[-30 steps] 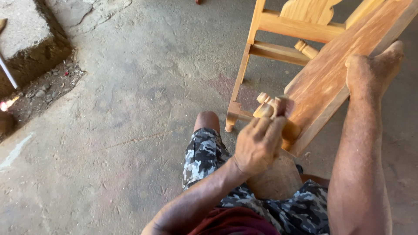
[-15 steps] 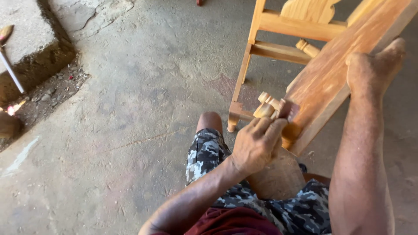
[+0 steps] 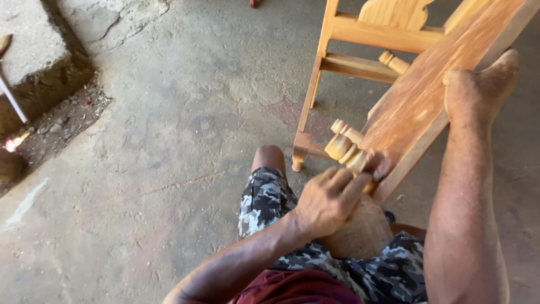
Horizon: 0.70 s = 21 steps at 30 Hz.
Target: Manual sanding of a wooden chair component using sandpaper.
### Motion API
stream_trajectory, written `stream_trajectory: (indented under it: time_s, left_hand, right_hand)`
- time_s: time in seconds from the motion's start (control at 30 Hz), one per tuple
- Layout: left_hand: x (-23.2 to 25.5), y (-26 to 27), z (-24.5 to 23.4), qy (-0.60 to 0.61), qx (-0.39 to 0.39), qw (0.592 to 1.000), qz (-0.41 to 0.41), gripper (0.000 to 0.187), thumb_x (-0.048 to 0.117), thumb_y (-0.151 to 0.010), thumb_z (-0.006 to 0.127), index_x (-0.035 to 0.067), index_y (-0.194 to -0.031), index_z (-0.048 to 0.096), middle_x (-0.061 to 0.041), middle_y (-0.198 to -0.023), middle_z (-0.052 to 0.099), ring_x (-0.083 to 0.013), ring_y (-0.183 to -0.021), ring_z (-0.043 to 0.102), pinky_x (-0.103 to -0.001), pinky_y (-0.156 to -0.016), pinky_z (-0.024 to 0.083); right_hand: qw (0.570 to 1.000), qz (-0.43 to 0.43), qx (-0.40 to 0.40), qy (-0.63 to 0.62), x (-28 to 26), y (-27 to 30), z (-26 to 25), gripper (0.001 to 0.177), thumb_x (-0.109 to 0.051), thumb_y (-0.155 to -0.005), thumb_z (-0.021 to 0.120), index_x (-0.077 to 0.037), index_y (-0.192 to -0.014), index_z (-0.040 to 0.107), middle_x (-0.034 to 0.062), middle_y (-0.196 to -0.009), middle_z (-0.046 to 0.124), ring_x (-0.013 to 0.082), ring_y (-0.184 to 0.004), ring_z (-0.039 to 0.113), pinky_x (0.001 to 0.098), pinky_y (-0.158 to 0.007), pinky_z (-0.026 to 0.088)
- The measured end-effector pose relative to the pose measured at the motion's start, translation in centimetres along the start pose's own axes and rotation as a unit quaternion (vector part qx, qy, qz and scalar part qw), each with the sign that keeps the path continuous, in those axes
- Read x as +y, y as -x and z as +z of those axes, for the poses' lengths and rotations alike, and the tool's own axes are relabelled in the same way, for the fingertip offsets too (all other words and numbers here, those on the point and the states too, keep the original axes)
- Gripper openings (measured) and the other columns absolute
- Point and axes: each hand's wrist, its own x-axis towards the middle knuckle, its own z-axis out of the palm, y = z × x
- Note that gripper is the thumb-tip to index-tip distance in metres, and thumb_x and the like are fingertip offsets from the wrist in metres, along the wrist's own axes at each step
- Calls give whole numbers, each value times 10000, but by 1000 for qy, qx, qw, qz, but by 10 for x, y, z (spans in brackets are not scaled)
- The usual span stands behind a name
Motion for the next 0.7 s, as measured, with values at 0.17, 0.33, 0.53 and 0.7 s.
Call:
stream_trajectory:
  time_s: [0.17, 0.33, 0.53, 0.7]
  left_hand:
    - [0, -42, -13, -16, 42, 997, -58, 227, 54, -966, 635, -27, -1178, 634, -152, -958, 669, -202, -740, 613, -319, -543, 523]
    - [1, -65, -35, -8, -116, 991, -59, 95, 47, -949, 600, 11, -1021, 650, -121, -949, 684, -152, -677, 595, -308, -511, 516]
    - [-3, -96, -35, -118, -197, 973, -4, 184, 85, -982, 548, -31, -1041, 678, -107, -790, 689, -117, -506, 568, -274, -366, 511]
    - [-6, -115, -31, -68, -227, 967, -88, 148, 136, -918, 601, 52, -888, 719, -133, -796, 713, -172, -639, 652, -356, -541, 589]
  right_hand:
    - [998, -68, 10, 7, 14, -6, 3, 531, 110, -741, 581, 75, -1249, 431, 258, -1181, 593, 308, -1077, 733, 363, -874, 620]
    - [1000, 6, -12, -25, 5, -1, 1, 539, 129, -796, 540, 79, -1319, 424, 261, -1288, 605, 297, -1165, 732, 338, -939, 641]
    - [999, 33, -1, -4, -28, -5, -7, 607, 85, -789, 578, 78, -1366, 391, 255, -1254, 571, 301, -1131, 736, 345, -910, 625]
    - [998, -62, -3, 27, 15, -10, 0, 565, 87, -742, 599, 81, -1287, 448, 274, -1252, 579, 356, -1126, 675, 401, -950, 571]
